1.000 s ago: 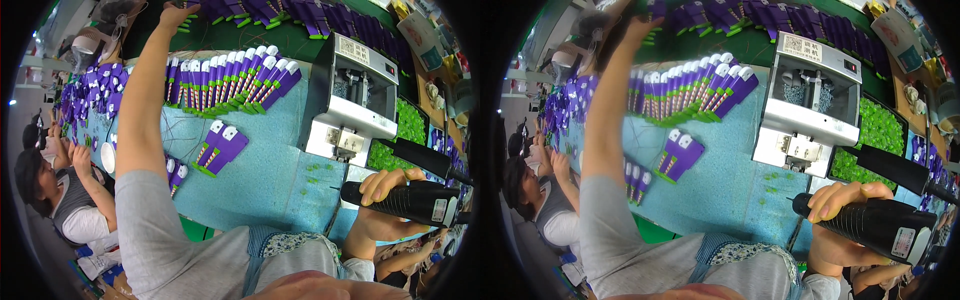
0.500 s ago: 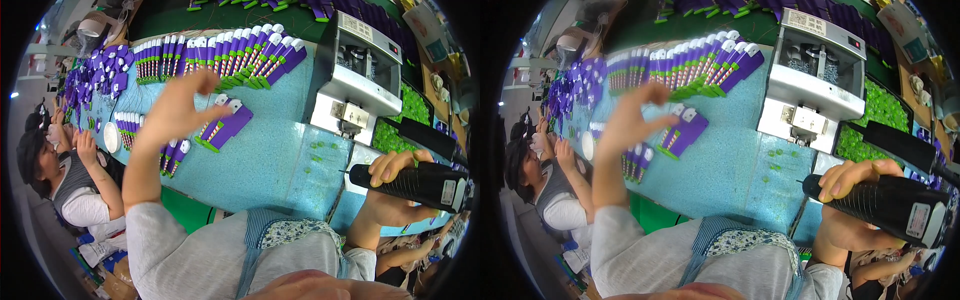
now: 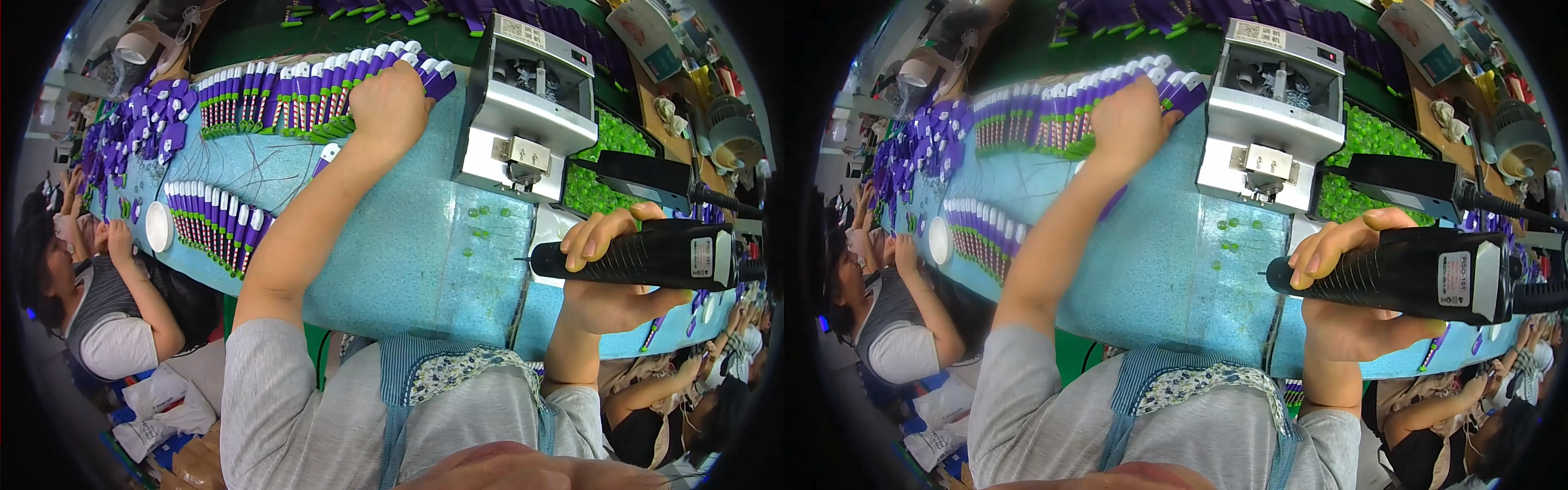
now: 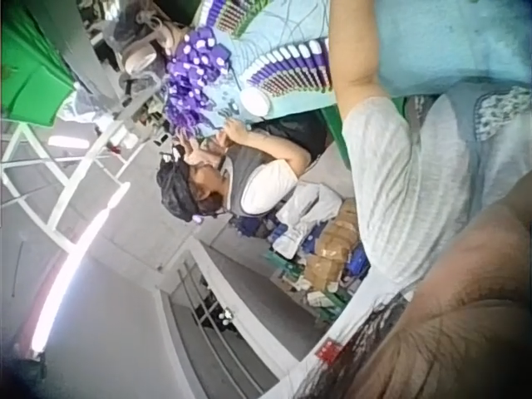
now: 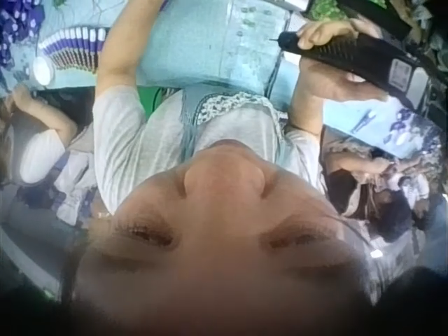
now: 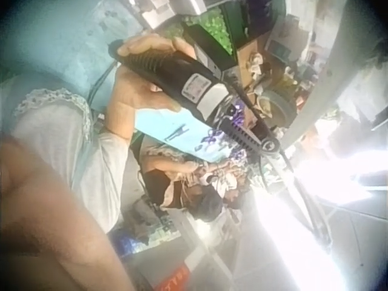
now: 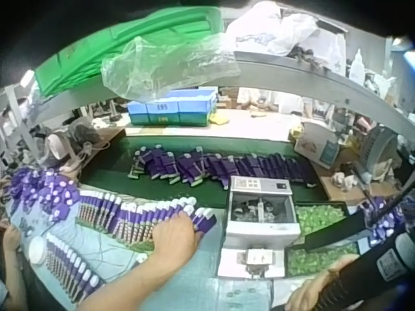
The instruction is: The person picks up toy parts, fastens them together by driving screws using an electric screwdriver, and places the assembled parts on the table.
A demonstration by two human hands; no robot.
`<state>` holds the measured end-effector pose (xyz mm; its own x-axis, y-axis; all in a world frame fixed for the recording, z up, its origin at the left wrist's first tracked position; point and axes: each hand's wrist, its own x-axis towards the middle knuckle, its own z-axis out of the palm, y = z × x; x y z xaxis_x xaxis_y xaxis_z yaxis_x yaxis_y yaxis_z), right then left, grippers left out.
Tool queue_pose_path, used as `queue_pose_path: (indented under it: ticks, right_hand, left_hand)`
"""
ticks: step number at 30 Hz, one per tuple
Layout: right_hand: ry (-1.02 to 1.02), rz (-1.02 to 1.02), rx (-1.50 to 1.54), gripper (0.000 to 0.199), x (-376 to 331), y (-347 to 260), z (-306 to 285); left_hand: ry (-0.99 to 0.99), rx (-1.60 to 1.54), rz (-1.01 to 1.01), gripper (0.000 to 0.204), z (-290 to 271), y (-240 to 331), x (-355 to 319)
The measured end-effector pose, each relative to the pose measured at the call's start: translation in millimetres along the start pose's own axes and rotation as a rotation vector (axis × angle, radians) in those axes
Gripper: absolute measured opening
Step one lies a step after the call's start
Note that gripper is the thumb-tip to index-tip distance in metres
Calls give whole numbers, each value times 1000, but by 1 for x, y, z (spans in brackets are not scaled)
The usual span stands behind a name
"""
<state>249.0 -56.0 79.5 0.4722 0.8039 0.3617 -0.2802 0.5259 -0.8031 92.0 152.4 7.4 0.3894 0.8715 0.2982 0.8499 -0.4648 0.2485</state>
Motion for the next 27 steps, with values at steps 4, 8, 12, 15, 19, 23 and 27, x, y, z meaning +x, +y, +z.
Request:
queue_pose_path:
  ticks: [4,8,12,15,19,23,27]
  right_hand:
    - [-8,32,38,96,-1,-2,-4]
    - [8,20,12,95,-3,-3,-13]
    - [12,29,27,94,-5,1,-15]
    - [-15,51,44,95,-6,3,-10]
    - [-27,54,36,95,-7,5,-6]
    - [-3,64,15,96,-6,6,-4]
    - [-22,52,15,99,-3,11,-6]
  left_hand:
    - [-131,6,-40,35,-17,1,-1]
    - [-125,-229,-81,38,-59,-11,-44]
    - [-226,-269,-172,35,-73,-18,-104]
    - [44,-78,-28,41,-55,-33,-125]
    - [104,86,-110,59,-50,-33,-132]
    - [39,-217,-245,76,-45,-27,-135]
    - [-77,-301,-234,75,-49,-11,-149]
